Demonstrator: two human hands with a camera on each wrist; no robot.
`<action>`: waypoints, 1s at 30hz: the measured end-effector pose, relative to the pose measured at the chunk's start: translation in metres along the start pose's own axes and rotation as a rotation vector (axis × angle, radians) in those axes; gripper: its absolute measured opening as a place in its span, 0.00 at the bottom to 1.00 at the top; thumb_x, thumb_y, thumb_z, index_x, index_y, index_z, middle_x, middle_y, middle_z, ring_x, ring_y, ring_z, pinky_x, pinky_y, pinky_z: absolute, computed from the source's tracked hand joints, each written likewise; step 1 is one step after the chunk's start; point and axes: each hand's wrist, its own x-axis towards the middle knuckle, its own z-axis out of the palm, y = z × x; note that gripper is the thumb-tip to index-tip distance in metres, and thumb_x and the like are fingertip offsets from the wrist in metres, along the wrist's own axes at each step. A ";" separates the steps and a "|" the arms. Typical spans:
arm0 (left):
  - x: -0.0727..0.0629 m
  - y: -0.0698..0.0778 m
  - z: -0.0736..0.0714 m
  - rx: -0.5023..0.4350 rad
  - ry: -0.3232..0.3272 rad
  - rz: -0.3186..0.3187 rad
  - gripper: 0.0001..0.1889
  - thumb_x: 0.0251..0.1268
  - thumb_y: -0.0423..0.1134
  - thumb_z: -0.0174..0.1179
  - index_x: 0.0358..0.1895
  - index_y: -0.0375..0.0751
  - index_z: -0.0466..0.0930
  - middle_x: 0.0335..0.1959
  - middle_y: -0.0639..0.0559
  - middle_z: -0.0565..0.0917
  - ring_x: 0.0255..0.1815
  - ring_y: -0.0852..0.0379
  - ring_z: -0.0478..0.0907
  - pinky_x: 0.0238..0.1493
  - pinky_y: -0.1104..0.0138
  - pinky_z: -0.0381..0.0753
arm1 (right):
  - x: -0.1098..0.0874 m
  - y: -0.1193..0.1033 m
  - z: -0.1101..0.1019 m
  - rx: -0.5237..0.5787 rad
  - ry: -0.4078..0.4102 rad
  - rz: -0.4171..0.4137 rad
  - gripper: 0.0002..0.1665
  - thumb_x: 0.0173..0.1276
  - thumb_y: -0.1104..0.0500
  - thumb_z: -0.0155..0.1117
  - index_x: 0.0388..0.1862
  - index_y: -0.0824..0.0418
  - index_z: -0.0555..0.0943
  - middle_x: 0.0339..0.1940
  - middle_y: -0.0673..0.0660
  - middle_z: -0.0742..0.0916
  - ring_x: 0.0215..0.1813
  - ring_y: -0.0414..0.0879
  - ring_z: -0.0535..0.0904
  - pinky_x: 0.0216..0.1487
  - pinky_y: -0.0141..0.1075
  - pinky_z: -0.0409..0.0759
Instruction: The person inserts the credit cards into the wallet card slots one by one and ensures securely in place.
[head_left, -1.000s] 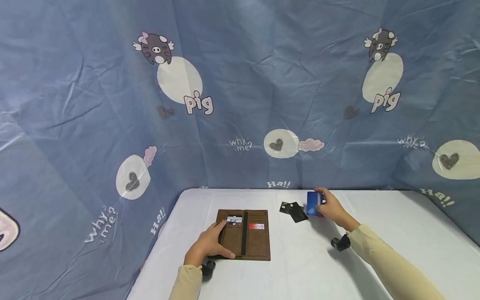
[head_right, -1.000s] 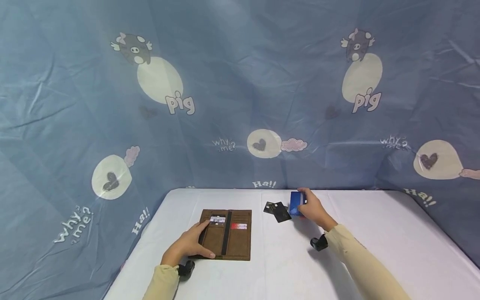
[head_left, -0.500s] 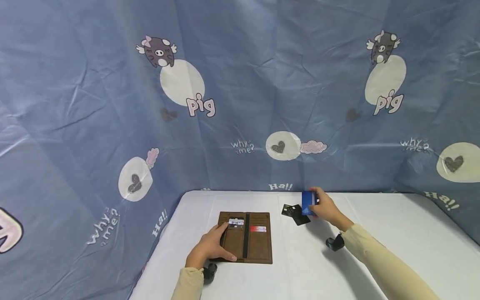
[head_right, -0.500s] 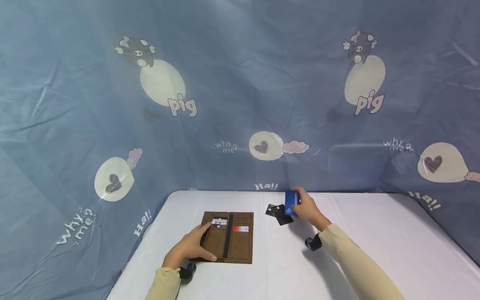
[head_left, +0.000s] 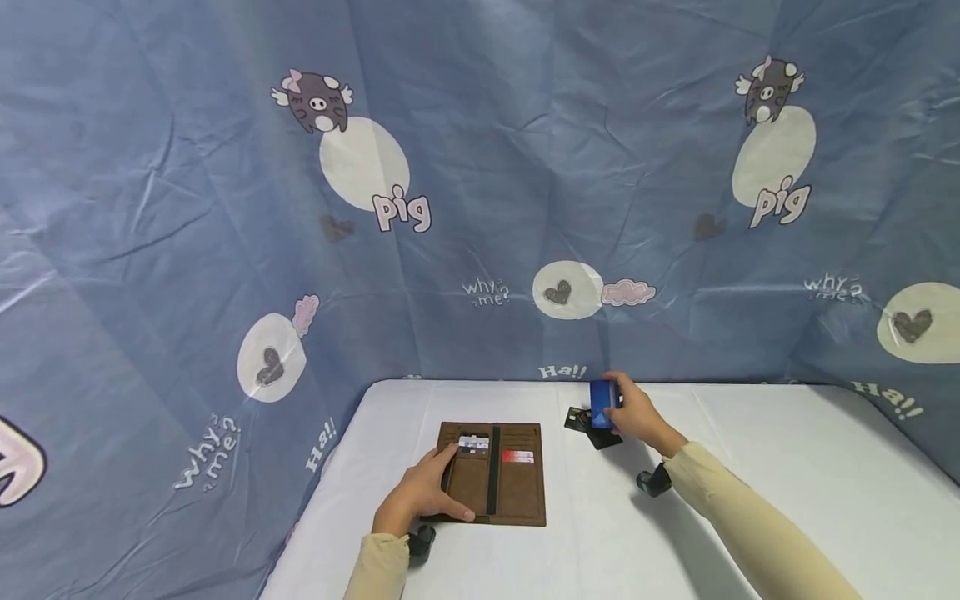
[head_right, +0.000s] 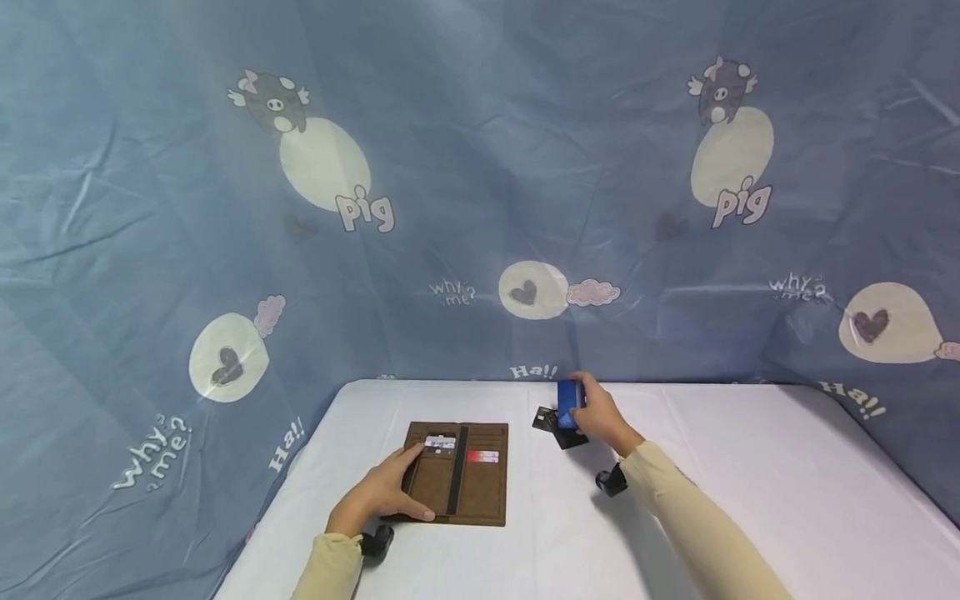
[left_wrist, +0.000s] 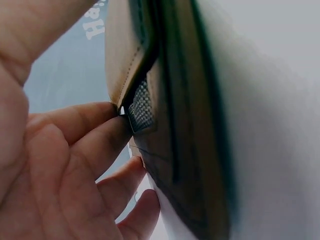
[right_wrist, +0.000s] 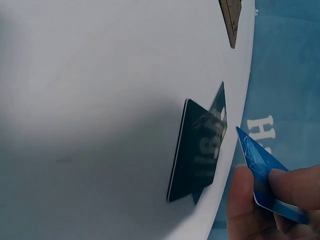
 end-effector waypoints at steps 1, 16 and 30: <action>0.000 0.000 0.000 0.002 0.001 0.001 0.63 0.29 0.53 0.85 0.76 0.45 0.60 0.75 0.29 0.59 0.71 0.21 0.59 0.61 0.30 0.66 | 0.001 -0.001 0.001 0.005 -0.003 -0.008 0.39 0.65 0.75 0.58 0.74 0.63 0.58 0.62 0.81 0.71 0.51 0.70 0.80 0.31 0.42 0.88; -0.001 0.002 -0.002 0.014 0.006 0.009 0.62 0.30 0.52 0.85 0.76 0.44 0.60 0.75 0.29 0.60 0.71 0.21 0.59 0.61 0.30 0.66 | 0.012 -0.021 0.028 0.204 -0.008 -0.028 0.44 0.61 0.75 0.67 0.73 0.69 0.58 0.47 0.75 0.79 0.39 0.57 0.85 0.32 0.42 0.88; -0.002 0.000 0.000 0.020 0.001 0.013 0.62 0.30 0.53 0.84 0.76 0.43 0.59 0.75 0.30 0.61 0.71 0.22 0.59 0.62 0.30 0.65 | 0.016 -0.022 0.051 0.135 -0.002 -0.059 0.40 0.59 0.75 0.62 0.72 0.68 0.64 0.39 0.64 0.80 0.33 0.46 0.79 0.27 0.40 0.83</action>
